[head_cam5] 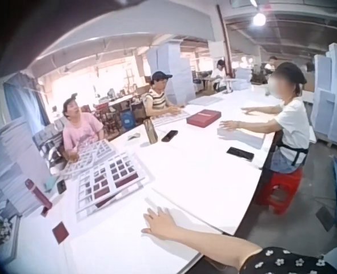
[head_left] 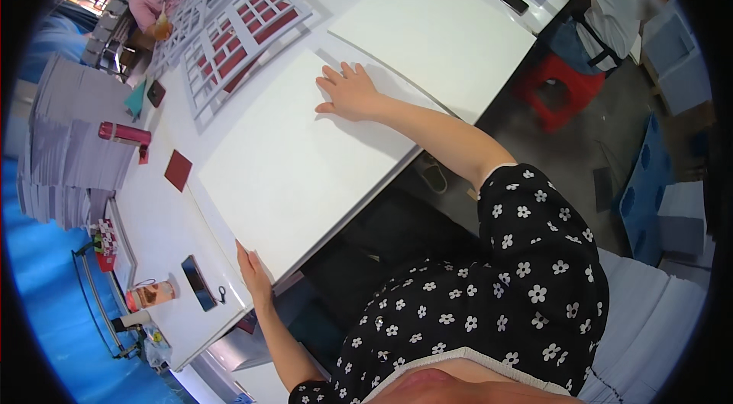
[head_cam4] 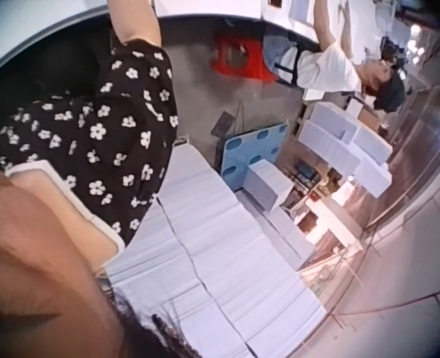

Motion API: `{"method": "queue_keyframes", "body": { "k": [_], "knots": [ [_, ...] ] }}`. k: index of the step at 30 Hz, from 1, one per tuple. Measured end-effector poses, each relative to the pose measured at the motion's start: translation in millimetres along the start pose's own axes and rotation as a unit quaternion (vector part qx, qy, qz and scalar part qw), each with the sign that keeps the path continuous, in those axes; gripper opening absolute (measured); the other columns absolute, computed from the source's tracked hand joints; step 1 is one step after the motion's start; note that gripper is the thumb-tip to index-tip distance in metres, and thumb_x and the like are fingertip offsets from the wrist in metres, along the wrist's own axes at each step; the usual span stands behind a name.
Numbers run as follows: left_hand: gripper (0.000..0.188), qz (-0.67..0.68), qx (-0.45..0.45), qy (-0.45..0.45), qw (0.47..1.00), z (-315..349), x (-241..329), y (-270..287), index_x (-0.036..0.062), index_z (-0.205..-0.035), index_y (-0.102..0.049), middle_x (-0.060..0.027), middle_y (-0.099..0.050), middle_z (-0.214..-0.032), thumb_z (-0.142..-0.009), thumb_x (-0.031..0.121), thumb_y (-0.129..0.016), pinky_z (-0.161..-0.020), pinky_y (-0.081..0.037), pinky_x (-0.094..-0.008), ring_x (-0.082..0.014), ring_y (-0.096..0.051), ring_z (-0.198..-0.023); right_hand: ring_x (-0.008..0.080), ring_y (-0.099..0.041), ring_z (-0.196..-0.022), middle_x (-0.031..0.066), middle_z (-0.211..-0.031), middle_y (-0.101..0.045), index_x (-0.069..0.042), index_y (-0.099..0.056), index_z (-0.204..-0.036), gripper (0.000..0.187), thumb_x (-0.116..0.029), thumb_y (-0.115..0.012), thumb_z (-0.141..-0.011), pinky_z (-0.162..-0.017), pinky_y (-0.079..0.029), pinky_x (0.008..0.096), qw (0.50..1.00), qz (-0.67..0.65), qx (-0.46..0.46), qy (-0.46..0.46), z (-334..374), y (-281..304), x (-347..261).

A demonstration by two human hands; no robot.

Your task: The person repeatedly places a white sheet of paper into a grid-like paper frame on a table, then removes it and repeats the process. The task involves handling paper sheets and frames without using tools.

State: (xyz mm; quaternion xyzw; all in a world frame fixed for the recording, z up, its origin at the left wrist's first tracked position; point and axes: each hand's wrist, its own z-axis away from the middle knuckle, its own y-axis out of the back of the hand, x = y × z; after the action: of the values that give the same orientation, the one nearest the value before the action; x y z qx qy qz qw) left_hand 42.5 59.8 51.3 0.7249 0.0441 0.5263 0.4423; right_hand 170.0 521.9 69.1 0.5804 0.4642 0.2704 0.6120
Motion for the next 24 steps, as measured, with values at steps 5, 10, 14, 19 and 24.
{"method": "queue_keyframes", "body": {
  "k": [5,10,14,19,24],
  "knots": [
    [0.050,0.034,0.005,0.007,0.999,-6,7,-6,-0.0033,-0.152,-0.032,-0.0188,-0.036,-0.157,-0.106,0.014,-0.039,-0.119,-0.024,-0.0358,-0.0291,-0.035,-0.145,0.0489,-0.029,-0.143,0.0160,-0.160,-0.030,-0.012,-0.042,-0.149,0.074,-0.064,-0.045,-0.096,-0.113,-0.022,0.0634,0.999,-0.007,0.018,-0.030,-62,-12,15],
    [0.050,0.039,0.023,0.008,0.999,7,1,-3,-0.0030,-0.153,-0.031,-0.0189,-0.035,-0.158,-0.106,0.014,-0.039,-0.119,-0.023,-0.0361,-0.0287,-0.033,-0.146,0.0446,-0.030,-0.144,0.0131,-0.161,-0.029,-0.015,-0.040,-0.150,0.066,-0.058,-0.044,-0.100,-0.114,-0.026,0.0586,0.999,0.001,0.003,-0.034,-73,-13,-1],
    [0.048,0.027,0.051,-0.021,0.998,3,6,-8,-0.0025,-0.150,-0.038,-0.0193,-0.040,-0.154,-0.104,0.012,-0.041,-0.118,-0.026,-0.0386,-0.0314,-0.037,-0.143,0.0451,-0.031,-0.144,0.0141,-0.157,-0.037,-0.015,-0.044,-0.148,0.065,-0.058,-0.044,-0.099,-0.115,-0.024,0.0592,0.998,0.033,-0.041,-0.028,-83,-2,2],
    [0.045,0.020,0.058,-0.033,0.998,1,9,-6,-0.0010,-0.144,-0.048,-0.0202,-0.048,-0.147,-0.100,0.009,-0.045,-0.115,-0.032,-0.0416,-0.0365,-0.043,-0.137,0.0459,-0.030,-0.144,0.0205,-0.150,-0.043,-0.011,-0.046,-0.146,0.069,-0.061,-0.042,-0.099,-0.116,-0.019,0.0618,0.989,0.133,-0.023,-0.053,-91,4,-34],
    [0.045,-0.006,0.096,-0.029,0.995,6,9,-7,0.0026,-0.143,-0.050,-0.0190,-0.053,-0.142,-0.099,0.010,-0.047,-0.112,-0.032,-0.0430,-0.0357,-0.045,-0.133,0.0457,-0.016,-0.149,0.0243,-0.158,-0.030,-0.008,-0.037,-0.152,0.075,-0.062,-0.040,-0.099,-0.118,-0.011,0.0620,0.993,0.105,0.006,0.059,-97,-44,-114]
  ]
}}
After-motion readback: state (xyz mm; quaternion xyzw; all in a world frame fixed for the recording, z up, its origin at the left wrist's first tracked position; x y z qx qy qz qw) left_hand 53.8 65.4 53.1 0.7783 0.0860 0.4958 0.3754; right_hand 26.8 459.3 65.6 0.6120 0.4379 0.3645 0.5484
